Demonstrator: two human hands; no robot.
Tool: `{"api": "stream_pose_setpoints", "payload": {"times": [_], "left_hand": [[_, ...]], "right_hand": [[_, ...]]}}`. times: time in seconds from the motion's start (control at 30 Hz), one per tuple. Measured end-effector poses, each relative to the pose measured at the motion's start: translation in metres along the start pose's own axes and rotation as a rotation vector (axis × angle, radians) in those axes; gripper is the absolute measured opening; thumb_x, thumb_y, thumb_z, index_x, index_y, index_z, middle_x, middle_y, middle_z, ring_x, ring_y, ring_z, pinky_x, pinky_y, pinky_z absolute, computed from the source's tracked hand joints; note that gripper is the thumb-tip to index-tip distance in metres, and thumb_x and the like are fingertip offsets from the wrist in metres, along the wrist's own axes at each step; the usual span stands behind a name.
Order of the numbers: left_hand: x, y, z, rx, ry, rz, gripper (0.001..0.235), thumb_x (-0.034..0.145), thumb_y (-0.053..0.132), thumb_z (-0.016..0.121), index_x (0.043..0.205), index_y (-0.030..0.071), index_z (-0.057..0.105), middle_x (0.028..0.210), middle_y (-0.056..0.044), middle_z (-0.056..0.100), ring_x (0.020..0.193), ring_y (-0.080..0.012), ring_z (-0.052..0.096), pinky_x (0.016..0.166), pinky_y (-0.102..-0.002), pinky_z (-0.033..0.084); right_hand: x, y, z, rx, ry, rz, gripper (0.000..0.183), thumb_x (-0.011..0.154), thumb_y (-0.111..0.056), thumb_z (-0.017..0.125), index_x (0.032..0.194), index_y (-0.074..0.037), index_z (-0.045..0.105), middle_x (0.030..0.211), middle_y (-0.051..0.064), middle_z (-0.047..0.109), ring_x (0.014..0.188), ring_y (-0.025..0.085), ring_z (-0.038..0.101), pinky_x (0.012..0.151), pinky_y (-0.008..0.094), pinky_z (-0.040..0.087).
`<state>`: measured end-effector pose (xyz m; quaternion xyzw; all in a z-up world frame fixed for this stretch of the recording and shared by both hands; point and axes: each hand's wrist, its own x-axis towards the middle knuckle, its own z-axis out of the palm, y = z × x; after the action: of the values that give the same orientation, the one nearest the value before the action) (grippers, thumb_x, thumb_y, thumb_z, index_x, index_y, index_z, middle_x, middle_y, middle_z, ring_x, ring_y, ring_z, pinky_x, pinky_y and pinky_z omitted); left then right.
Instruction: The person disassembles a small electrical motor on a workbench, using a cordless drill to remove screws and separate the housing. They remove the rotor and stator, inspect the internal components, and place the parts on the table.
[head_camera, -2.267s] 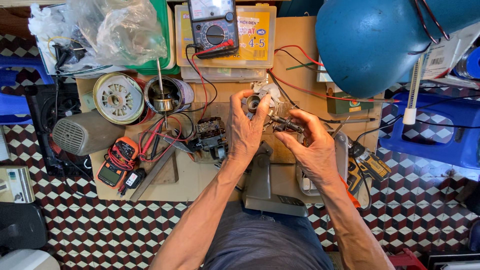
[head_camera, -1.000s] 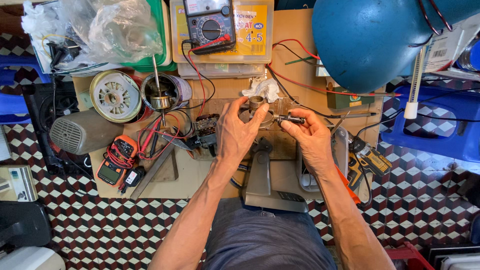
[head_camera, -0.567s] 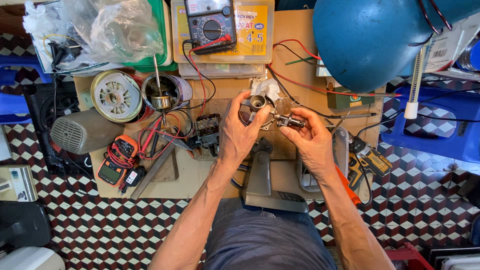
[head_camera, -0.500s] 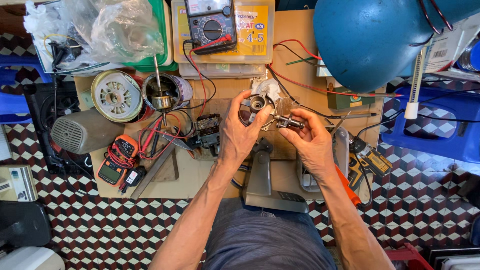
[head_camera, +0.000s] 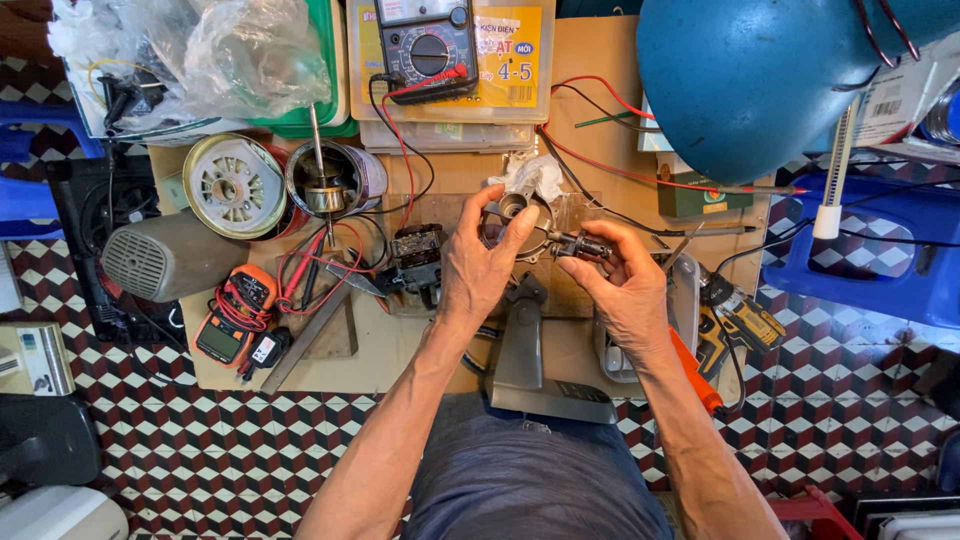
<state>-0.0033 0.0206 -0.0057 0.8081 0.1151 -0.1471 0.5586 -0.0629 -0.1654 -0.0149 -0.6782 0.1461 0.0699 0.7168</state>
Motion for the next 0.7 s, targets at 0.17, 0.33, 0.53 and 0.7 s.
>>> {"api": "stream_pose_setpoints", "payload": {"times": [0.17, 0.33, 0.53, 0.7], "left_hand": [[0.004, -0.013, 0.004, -0.012, 0.025, -0.081, 0.063, 0.088, 0.058, 0.067, 0.128, 0.009, 0.065, 0.100, -0.012, 0.073, 0.088, -0.0213, 0.069, 0.078, -0.035, 0.055], [0.008, -0.028, 0.006, -0.005, 0.002, -0.148, 0.069, 0.087, 0.064, 0.064, 0.131, 0.010, 0.064, 0.107, -0.014, 0.073, 0.097, -0.0235, 0.070, 0.085, -0.036, 0.054], [0.014, -0.044, 0.011, -0.130, -0.047, -0.209, 0.070, 0.090, 0.064, 0.060, 0.132, 0.008, 0.064, 0.110, -0.015, 0.074, 0.101, -0.0231, 0.068, 0.090, -0.033, 0.052], [0.020, -0.050, 0.010, -0.113, -0.052, -0.252, 0.069, 0.089, 0.061, 0.059, 0.131, 0.007, 0.065, 0.109, -0.014, 0.075, 0.102, -0.0218, 0.067, 0.090, -0.033, 0.050]], "right_hand": [[0.001, -0.002, 0.002, -0.036, -0.030, -0.001, 0.051, 0.089, 0.001, 0.077, 0.135, 0.001, 0.056, 0.130, 0.009, 0.060, 0.115, 0.015, 0.065, 0.103, 0.030, 0.055], [0.002, -0.007, 0.005, 0.048, -0.058, -0.007, 0.054, 0.090, 0.002, 0.076, 0.139, 0.002, 0.052, 0.130, 0.010, 0.061, 0.117, 0.017, 0.065, 0.105, 0.030, 0.055], [-0.002, -0.017, 0.011, 0.069, -0.087, -0.003, 0.057, 0.091, 0.004, 0.073, 0.143, 0.003, 0.049, 0.132, 0.012, 0.059, 0.119, 0.018, 0.065, 0.107, 0.031, 0.053], [-0.002, -0.011, 0.011, 0.019, -0.093, -0.006, 0.057, 0.092, 0.005, 0.070, 0.144, 0.002, 0.046, 0.134, 0.013, 0.059, 0.120, 0.018, 0.064, 0.108, 0.031, 0.052]]}}
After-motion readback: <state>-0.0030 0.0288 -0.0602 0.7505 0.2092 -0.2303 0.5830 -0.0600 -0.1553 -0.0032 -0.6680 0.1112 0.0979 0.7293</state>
